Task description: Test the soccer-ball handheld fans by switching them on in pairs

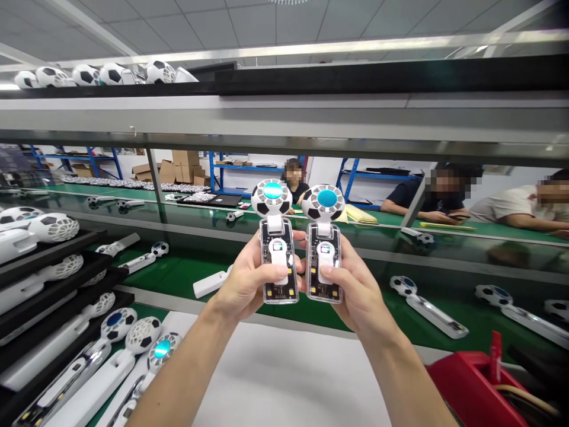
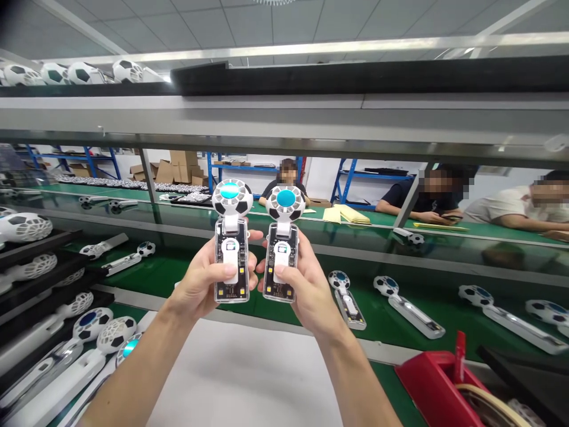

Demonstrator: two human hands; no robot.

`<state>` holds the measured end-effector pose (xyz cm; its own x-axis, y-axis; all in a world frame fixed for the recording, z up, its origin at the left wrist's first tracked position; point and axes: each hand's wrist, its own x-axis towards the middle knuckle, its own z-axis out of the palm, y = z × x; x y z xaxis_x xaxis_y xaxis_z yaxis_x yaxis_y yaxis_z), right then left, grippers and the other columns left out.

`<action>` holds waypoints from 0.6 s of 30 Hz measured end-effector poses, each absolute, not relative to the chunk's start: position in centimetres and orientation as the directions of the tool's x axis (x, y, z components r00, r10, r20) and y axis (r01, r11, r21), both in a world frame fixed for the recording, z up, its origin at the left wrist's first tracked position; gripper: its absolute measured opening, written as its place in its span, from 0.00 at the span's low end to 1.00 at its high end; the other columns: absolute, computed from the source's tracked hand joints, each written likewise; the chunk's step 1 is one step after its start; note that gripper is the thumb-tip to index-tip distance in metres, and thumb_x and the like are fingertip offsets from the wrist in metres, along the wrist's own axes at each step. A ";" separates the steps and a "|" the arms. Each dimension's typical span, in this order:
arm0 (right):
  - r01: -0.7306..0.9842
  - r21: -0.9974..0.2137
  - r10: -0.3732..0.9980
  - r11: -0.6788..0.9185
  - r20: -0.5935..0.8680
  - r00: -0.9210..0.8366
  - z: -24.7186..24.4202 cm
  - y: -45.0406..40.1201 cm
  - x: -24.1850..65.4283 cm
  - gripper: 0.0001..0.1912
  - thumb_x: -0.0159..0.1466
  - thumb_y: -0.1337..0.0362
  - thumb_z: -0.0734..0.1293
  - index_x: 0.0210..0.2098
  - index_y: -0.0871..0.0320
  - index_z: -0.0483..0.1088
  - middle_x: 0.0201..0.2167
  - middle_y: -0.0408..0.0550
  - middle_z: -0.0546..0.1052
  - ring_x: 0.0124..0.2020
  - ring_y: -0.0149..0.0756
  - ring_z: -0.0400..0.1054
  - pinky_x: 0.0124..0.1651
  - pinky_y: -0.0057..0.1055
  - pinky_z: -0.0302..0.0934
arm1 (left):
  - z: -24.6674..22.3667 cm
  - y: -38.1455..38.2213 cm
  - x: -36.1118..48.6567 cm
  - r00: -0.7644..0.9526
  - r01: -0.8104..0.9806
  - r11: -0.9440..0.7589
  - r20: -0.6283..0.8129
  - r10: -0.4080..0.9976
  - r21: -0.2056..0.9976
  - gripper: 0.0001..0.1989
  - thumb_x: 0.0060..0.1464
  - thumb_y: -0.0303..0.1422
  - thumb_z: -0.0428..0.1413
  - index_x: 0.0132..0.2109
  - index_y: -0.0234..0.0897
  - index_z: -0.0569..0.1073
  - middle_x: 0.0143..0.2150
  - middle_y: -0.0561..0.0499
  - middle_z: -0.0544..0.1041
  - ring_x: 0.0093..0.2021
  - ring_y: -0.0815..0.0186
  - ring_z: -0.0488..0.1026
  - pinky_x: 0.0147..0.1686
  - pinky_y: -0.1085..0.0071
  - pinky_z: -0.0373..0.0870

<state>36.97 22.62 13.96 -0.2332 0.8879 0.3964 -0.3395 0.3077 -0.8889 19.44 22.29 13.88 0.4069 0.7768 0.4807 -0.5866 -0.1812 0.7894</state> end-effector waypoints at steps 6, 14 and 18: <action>-0.357 -0.888 0.884 0.291 0.392 -0.254 13.9 22.7 37.3 0.35 0.57 0.59 0.72 0.62 0.47 0.60 0.53 0.51 0.74 0.36 0.41 0.74 0.33 0.36 0.70 | 13.8 22.1 19.9 0.437 -0.618 -0.146 0.492 0.753 0.773 0.27 0.51 0.28 0.63 0.59 0.38 0.69 0.38 0.49 0.75 0.33 0.63 0.76 0.34 0.67 0.72; -0.453 -0.880 0.953 0.142 0.245 -0.178 13.6 23.3 36.8 0.21 0.55 0.54 0.73 0.43 0.55 0.67 0.33 0.47 0.76 0.27 0.39 0.72 0.28 0.35 0.69 | 13.8 22.2 19.9 0.430 -0.608 -0.146 0.479 0.766 0.780 0.26 0.51 0.31 0.64 0.57 0.37 0.69 0.37 0.48 0.76 0.34 0.62 0.77 0.35 0.67 0.74; -0.239 -0.910 0.941 0.340 0.326 0.097 13.4 23.7 36.8 0.17 0.48 0.55 0.76 0.30 0.57 0.70 0.24 0.45 0.72 0.24 0.39 0.69 0.27 0.37 0.65 | 13.6 22.6 20.4 0.276 -0.576 -0.234 0.456 0.846 0.783 0.17 0.56 0.39 0.62 0.48 0.36 0.70 0.37 0.49 0.76 0.29 0.65 0.76 0.26 0.71 0.73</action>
